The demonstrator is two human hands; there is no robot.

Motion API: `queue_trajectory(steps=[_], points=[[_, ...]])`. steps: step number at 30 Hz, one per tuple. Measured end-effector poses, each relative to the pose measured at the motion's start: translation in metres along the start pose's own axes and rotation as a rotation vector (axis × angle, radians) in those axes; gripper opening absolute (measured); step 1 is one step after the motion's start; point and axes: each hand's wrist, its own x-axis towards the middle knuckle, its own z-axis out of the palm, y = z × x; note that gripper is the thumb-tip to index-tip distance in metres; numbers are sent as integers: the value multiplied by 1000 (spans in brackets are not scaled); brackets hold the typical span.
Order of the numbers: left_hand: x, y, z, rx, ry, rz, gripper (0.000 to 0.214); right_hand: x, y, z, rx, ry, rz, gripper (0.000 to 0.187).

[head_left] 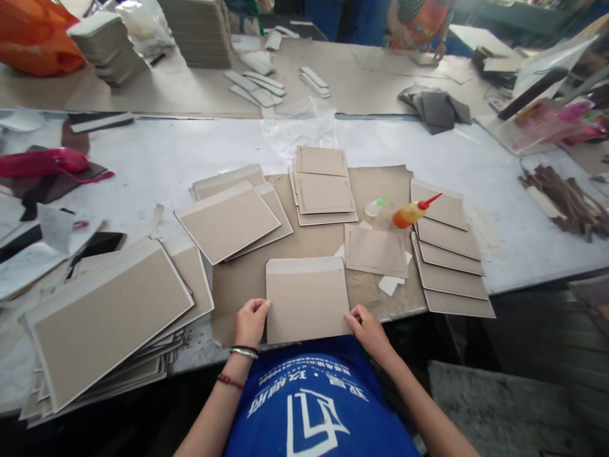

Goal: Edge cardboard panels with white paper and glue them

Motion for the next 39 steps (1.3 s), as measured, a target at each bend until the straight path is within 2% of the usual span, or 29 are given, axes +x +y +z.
queue_trajectory(steps=[8, 17, 32, 39], points=[[8, -5, 6, 45, 10, -11, 28, 3, 0, 1, -96, 43, -24, 22], [10, -5, 7, 71, 10, -24, 22, 9, 1, 4, -130, 8, 3, 21], [8, -6, 9, 193, 56, 30, 18, 9, 3, 9, -196, 67, -61, 22], [4, -2, 8, 271, 66, 56, 20, 9, -2, 8, -250, 64, -41, 18]])
